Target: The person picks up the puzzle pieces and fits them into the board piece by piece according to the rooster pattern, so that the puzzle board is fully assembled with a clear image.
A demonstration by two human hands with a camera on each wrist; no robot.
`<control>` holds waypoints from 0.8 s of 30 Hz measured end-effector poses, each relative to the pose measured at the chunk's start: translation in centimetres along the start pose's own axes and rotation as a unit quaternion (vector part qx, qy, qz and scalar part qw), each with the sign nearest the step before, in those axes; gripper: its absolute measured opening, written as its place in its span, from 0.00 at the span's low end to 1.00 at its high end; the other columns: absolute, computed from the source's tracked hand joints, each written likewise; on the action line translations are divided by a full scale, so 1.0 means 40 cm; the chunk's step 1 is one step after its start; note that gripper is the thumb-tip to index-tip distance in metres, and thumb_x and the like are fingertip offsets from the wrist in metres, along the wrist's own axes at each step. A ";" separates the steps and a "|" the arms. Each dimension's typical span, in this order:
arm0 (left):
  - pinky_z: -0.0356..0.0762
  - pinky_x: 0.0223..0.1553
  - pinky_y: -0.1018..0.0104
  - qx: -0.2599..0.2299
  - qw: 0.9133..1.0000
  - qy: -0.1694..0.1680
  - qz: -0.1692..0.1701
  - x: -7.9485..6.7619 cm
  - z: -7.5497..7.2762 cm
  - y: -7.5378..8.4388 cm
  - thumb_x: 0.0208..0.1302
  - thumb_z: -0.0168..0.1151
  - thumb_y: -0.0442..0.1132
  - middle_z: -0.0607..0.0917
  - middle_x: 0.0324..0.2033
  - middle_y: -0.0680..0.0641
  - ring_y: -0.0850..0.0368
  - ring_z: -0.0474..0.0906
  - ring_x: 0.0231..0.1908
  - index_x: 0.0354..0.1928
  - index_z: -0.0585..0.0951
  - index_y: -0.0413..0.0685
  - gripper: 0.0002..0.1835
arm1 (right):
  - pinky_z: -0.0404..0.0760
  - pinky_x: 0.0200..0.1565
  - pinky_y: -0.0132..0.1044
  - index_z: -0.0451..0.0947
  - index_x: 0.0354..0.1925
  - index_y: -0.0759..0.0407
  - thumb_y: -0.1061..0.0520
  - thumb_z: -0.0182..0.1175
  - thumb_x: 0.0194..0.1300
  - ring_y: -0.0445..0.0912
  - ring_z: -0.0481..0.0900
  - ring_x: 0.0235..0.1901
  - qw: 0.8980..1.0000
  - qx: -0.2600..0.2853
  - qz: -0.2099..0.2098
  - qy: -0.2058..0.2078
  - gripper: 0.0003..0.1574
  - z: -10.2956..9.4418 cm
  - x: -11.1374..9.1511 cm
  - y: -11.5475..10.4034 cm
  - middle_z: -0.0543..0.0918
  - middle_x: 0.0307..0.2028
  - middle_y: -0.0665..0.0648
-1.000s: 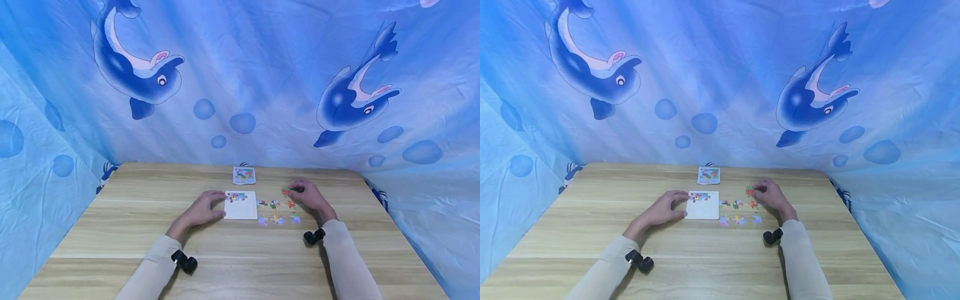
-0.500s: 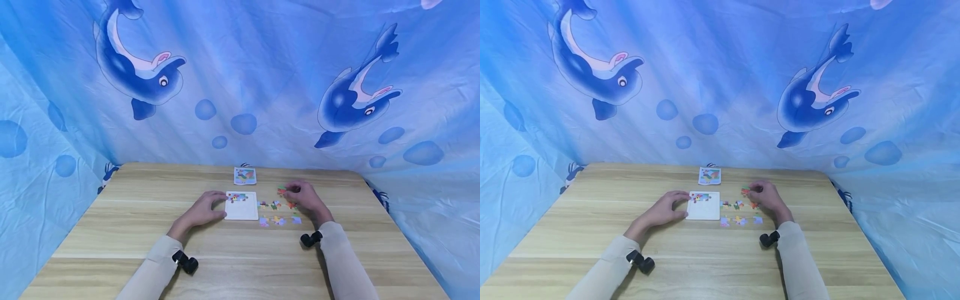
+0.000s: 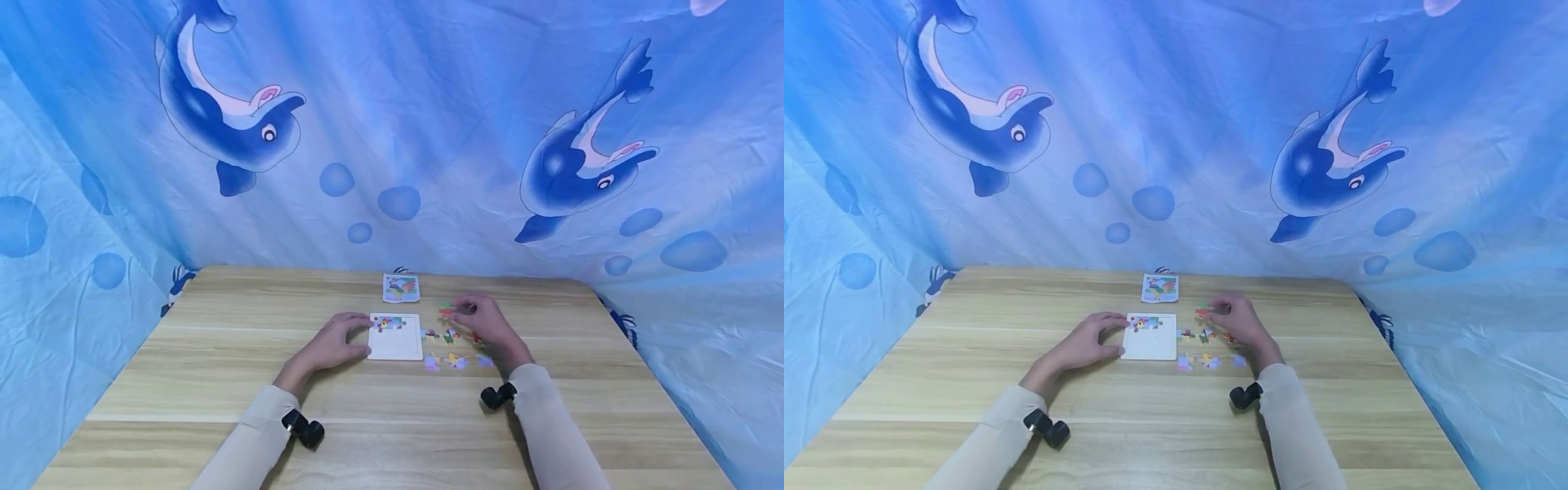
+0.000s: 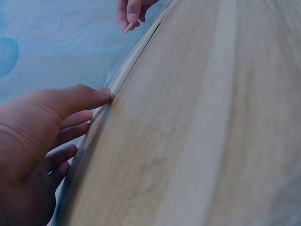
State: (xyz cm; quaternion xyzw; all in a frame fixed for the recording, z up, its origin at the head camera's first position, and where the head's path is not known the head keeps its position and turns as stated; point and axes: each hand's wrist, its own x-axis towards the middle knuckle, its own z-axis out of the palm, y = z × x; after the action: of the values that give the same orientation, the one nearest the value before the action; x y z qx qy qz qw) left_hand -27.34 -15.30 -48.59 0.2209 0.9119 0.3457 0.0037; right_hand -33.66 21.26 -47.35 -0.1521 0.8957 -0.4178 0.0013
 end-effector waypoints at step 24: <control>0.60 0.76 0.34 0.000 1.000 -0.005 -0.001 -0.001 -0.005 0.005 0.62 0.72 0.44 0.75 0.71 0.40 0.35 0.63 0.75 0.67 0.79 0.47 0.31 | 0.84 0.48 0.42 0.86 0.53 0.59 0.53 0.69 0.67 0.48 0.82 0.45 0.995 -0.012 -0.080 -0.060 0.19 0.101 0.015 -0.071 0.84 0.51 0.58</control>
State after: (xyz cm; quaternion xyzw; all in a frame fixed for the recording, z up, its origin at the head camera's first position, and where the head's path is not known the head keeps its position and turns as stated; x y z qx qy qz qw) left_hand -27.25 -15.31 -48.32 0.2215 0.9122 0.3447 0.0083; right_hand -32.95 16.33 -47.77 -0.2480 0.8839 -0.3960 0.0193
